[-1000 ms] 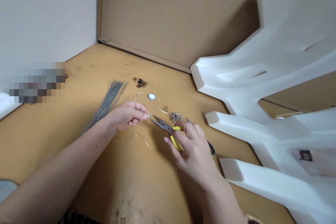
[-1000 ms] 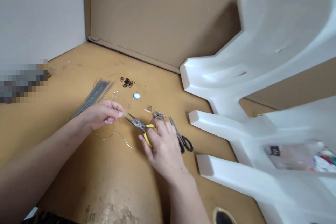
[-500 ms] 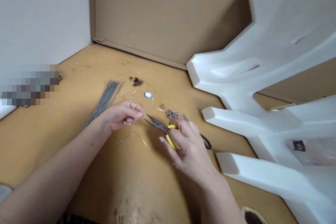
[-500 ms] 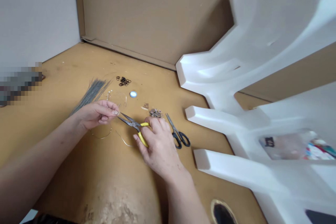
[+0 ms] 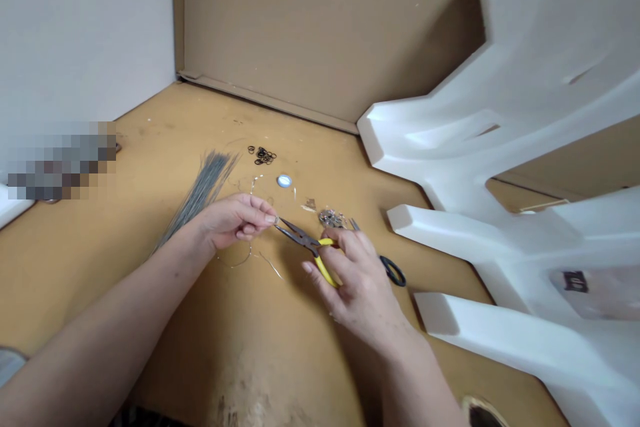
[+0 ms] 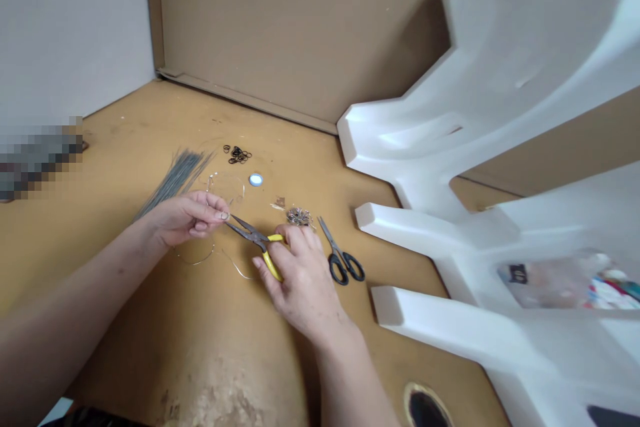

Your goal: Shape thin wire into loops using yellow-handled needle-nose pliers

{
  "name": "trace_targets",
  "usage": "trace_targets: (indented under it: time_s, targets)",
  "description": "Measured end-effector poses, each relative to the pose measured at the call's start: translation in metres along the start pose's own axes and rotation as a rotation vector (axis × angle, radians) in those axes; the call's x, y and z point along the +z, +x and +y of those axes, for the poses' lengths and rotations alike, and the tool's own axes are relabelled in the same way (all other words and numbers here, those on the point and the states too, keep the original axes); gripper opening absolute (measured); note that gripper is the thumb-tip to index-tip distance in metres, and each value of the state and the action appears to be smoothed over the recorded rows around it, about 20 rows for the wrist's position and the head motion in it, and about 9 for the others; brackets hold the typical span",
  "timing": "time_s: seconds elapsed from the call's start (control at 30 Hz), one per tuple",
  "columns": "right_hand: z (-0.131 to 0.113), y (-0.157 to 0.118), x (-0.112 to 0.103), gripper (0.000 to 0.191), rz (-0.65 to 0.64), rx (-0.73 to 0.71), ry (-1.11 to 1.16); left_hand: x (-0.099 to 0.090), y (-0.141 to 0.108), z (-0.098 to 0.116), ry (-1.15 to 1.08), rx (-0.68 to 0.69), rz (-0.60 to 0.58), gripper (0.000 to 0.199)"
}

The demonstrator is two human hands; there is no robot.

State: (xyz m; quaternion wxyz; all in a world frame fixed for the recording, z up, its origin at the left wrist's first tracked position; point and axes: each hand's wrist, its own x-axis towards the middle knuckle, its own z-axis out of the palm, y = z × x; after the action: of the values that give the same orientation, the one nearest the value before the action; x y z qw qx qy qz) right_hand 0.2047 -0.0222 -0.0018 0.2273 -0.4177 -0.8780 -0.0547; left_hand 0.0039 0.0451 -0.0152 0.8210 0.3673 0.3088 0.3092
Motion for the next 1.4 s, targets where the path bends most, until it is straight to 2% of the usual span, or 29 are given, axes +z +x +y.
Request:
trace_targets:
  time_s: [0.13,0.93,1.4]
  targets:
    - [0.0005,-0.0009,0.0022,0.016,0.028,-0.004,-0.001,-0.0002,0.0006,-0.0006,-0.01,0.001,-0.015,0.013]
    - [-0.0033,0.0003,0.0021,0.015,0.006,-0.03,0.041,-0.0052,0.0042,-0.0056,-0.068,-0.047,-0.155,0.016]
    - [-0.0042,-0.0008,0.0003,0.019,-0.003,-0.025,0.011,-0.005,0.0049,-0.0063,-0.068,-0.042,-0.15,0.015]
